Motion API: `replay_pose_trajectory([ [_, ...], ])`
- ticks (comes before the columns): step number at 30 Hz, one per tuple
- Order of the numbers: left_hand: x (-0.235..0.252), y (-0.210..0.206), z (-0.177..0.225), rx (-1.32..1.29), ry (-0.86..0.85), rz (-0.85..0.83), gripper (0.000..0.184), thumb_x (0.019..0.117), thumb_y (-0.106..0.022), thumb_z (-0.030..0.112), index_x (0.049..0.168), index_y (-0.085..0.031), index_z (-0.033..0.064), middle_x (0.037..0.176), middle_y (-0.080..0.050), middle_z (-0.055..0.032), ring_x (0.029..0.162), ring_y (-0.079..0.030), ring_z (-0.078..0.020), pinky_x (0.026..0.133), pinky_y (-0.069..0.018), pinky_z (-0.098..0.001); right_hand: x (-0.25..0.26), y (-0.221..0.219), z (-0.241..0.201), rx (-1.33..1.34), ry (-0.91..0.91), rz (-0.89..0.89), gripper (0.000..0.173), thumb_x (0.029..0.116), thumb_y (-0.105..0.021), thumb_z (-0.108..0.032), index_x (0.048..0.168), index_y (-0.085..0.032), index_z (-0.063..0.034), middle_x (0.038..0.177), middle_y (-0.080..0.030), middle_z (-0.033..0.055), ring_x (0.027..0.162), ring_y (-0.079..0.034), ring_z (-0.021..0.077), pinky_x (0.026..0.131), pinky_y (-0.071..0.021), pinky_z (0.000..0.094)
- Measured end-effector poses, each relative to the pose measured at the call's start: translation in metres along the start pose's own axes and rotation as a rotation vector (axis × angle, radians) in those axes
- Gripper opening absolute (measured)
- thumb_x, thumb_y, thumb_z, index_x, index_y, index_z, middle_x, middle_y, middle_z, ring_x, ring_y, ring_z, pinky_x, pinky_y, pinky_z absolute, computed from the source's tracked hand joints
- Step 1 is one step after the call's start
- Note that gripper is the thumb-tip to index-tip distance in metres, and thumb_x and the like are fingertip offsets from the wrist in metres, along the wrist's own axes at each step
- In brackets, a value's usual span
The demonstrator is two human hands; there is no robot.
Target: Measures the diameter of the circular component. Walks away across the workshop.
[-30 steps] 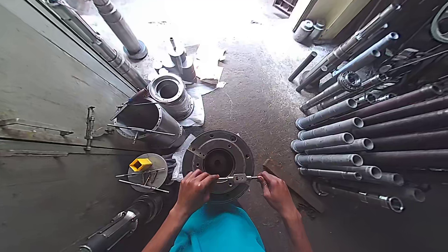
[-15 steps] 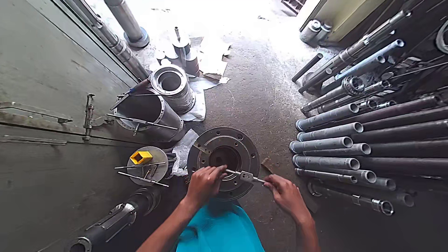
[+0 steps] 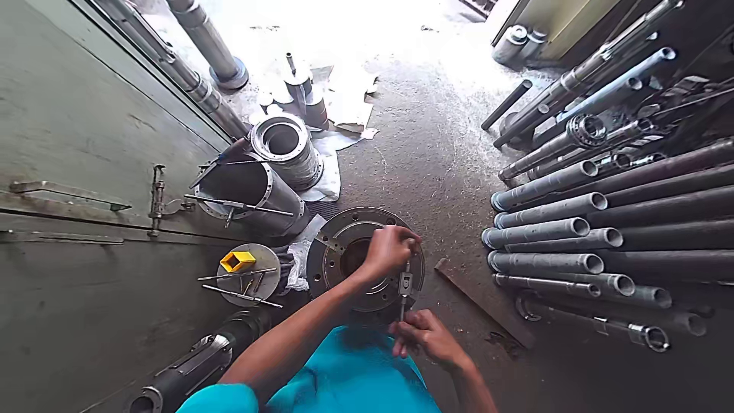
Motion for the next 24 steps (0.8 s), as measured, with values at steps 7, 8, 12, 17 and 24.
replay_pose_trajectory([
  [7,0.008,-0.08,0.042,0.456,-0.275,-0.584,0.02,0.088,-0.069,0.009,0.107,-0.076,0.0123,0.099,-0.076,-0.006,0.094,-0.071,-0.0264,0.084,-0.0542,-0.0587,0.056,-0.081,-0.03,0.436,0.027,0.616,0.01,0.0987,-0.046,0.003,0.094,-0.054,0.0002,0.064,-0.062,0.0031,0.05,-0.06,0.0085,0.049,-0.0526,0.0238],
  [8,0.004,-0.073,0.041,0.442,-0.3,-0.582,0.025,0.0913,-0.067,0.01,0.115,-0.074,0.0121,0.104,-0.076,-0.0073,0.098,-0.071,-0.0278,0.086,-0.054,-0.0596,0.055,-0.081,-0.028,0.413,0.036,0.572,0.012,0.1012,-0.044,0.002,0.095,-0.054,0.0015,0.065,-0.066,0.0053,0.051,-0.063,0.0102,0.049,-0.0539,0.0248],
  [12,-0.037,0.001,0.003,0.361,-0.332,-0.243,0.03,0.1033,-0.055,0.024,0.129,-0.068,0.016,0.114,-0.076,-0.0036,0.104,-0.072,-0.0219,0.092,-0.0563,-0.0541,0.007,-0.022,-0.025,-0.282,0.465,0.607,0.023,0.1022,-0.056,-0.011,0.108,-0.076,-0.0012,0.088,-0.078,0.0018,0.072,-0.072,0.0058,0.065,-0.0625,0.0247],
  [17,-0.124,0.023,-0.056,0.503,-0.262,0.016,0.029,0.1014,-0.059,0.032,0.114,-0.077,0.0129,0.1,-0.077,-0.0083,0.093,-0.075,-0.027,0.083,-0.0595,-0.0547,-0.014,0.087,-0.048,-1.07,0.737,0.86,0.028,0.103,-0.059,-0.029,0.12,-0.079,-0.0191,0.128,-0.072,0.0086,0.109,-0.067,0.0277,0.095,-0.0521,0.0463],
  [24,-0.161,-0.046,-0.06,0.689,-0.42,0.373,0.027,0.0961,-0.059,0.025,0.101,-0.078,0.0055,0.074,-0.072,-0.0054,0.067,-0.072,-0.0199,0.059,-0.0597,-0.0357,0.051,0.121,-0.092,-1.23,0.715,0.351,0.024,0.1048,-0.057,-0.03,0.116,-0.078,-0.0235,0.129,-0.071,-0.0002,0.114,-0.067,0.0249,0.094,-0.0551,0.0447],
])
Point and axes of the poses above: each hand's wrist, its own x-axis towards the middle knuckle, its own y-axis out of the back of the hand, z = x × y, the point moved 4 cm from there along x, towards the middle knuckle
